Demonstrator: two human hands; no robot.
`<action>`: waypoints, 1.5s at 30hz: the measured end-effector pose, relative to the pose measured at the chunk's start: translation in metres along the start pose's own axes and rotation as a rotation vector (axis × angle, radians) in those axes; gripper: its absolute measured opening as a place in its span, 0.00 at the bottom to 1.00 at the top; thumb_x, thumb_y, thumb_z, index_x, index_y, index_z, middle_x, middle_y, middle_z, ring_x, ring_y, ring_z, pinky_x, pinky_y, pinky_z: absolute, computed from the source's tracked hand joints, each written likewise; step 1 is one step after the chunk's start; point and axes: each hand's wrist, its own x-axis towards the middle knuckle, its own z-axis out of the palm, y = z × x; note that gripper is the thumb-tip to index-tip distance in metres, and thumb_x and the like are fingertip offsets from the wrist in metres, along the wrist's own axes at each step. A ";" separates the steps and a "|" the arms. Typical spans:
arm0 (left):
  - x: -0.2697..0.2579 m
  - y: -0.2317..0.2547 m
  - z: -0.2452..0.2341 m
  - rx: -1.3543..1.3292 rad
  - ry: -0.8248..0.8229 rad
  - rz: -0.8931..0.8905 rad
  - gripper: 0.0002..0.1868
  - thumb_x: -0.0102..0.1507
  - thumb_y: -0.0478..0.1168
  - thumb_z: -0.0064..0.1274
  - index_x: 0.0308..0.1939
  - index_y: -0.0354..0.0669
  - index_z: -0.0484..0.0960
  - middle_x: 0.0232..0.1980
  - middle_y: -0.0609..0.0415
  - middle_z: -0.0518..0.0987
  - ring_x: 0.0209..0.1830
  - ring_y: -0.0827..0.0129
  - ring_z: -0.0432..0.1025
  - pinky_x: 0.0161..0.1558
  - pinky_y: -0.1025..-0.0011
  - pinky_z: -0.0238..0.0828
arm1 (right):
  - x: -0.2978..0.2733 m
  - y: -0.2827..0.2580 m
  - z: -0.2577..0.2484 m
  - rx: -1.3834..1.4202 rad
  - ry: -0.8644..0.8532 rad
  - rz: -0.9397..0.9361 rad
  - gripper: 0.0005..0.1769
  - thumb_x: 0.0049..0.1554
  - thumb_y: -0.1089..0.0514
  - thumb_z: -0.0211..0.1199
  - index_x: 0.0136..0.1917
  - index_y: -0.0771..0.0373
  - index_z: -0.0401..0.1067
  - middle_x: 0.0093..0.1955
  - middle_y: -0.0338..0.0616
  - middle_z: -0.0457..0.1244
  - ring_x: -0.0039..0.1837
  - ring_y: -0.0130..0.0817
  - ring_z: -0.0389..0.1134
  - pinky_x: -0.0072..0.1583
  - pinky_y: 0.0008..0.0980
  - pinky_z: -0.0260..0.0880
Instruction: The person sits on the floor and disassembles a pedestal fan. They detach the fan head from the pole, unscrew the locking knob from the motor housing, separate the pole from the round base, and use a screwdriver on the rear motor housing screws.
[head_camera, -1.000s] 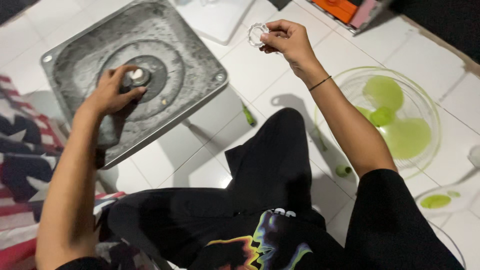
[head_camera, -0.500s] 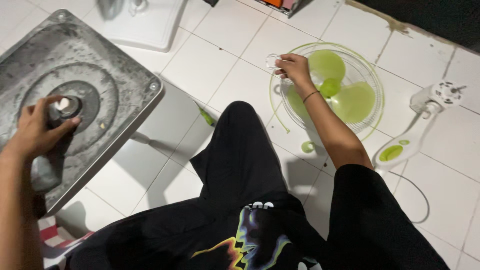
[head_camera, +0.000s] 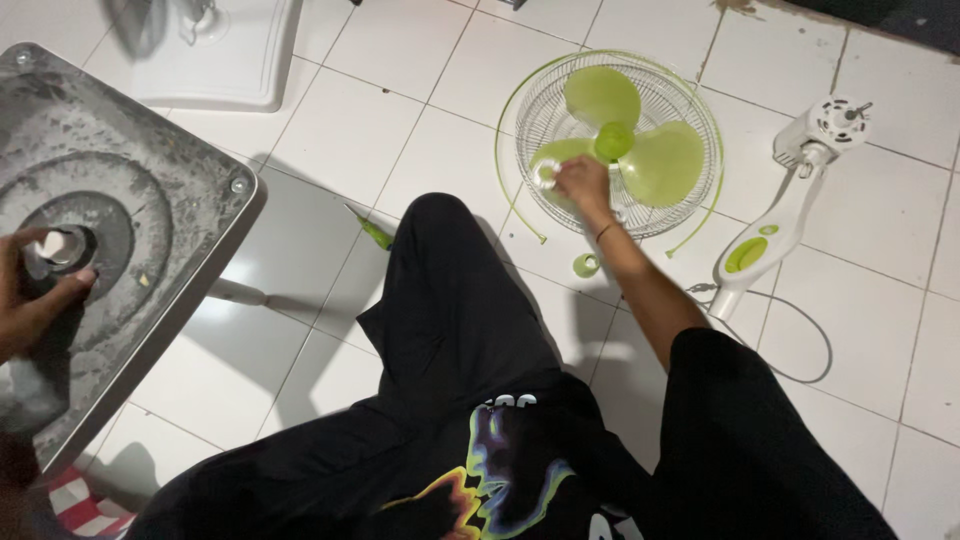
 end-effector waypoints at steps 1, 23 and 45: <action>-0.005 -0.003 0.003 0.039 0.008 -0.018 0.34 0.68 0.42 0.65 0.68 0.26 0.65 0.46 0.36 0.79 0.43 0.55 0.78 0.45 0.63 0.77 | -0.015 0.006 0.005 -0.153 0.035 0.031 0.09 0.53 0.67 0.70 0.47 0.68 0.72 0.40 0.49 0.70 0.39 0.35 0.73 0.39 0.29 0.73; -0.040 0.001 0.003 0.137 0.030 -0.140 0.36 0.68 0.46 0.64 0.71 0.29 0.64 0.45 0.34 0.79 0.39 0.51 0.79 0.42 0.58 0.79 | -0.100 0.091 -0.016 -1.214 -0.124 -0.032 0.07 0.53 0.58 0.65 0.41 0.62 0.81 0.44 0.54 0.71 0.48 0.52 0.73 0.51 0.46 0.73; -0.002 0.038 -0.014 0.357 0.041 -0.019 0.46 0.58 0.59 0.64 0.74 0.40 0.68 0.65 0.26 0.72 0.66 0.35 0.66 0.64 0.44 0.64 | -0.099 -0.172 0.116 -0.622 -0.414 -0.425 0.13 0.61 0.52 0.65 0.51 0.64 0.81 0.42 0.46 0.72 0.36 0.31 0.72 0.42 0.31 0.71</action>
